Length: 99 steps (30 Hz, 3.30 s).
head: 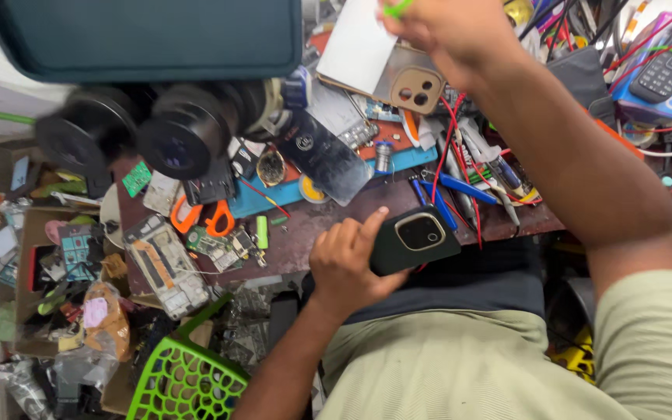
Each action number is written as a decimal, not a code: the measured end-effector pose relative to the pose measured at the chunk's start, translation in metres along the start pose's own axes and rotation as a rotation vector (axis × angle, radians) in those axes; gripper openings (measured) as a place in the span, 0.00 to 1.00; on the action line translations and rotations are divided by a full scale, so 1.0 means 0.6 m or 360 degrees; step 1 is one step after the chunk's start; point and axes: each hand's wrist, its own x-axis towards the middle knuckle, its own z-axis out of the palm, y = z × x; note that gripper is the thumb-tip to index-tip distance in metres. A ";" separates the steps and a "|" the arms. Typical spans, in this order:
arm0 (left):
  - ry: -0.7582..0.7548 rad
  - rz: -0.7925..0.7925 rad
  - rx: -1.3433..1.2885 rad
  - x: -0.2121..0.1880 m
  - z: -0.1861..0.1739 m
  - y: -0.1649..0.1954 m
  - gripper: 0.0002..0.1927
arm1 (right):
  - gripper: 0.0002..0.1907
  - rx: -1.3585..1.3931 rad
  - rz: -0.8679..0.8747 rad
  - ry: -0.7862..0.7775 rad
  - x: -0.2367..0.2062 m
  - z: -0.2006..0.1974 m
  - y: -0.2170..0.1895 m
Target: The person uses a blue screwdriver to unscrew and pry open the back cover of a smartphone on a cluttered workbench. They then spray liquid onto the cover and wipe it, reattach the cover to the phone body, and wrap a rubber band around the assembled phone.
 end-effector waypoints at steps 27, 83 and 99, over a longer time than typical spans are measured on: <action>0.0296 -0.1135 -0.1527 -0.036 0.039 0.003 0.07 | 0.25 -0.1842 -0.0270 -0.0437 -0.319 0.012 0.108; -0.0225 -0.1056 -0.1306 -0.044 0.011 0.103 0.20 | 0.21 -0.1112 0.0258 -0.0277 -0.453 0.005 0.081; 0.0324 -0.1007 -0.1499 -0.025 -0.080 0.101 0.11 | 0.22 -0.2028 0.0447 -0.0929 -0.443 0.060 0.113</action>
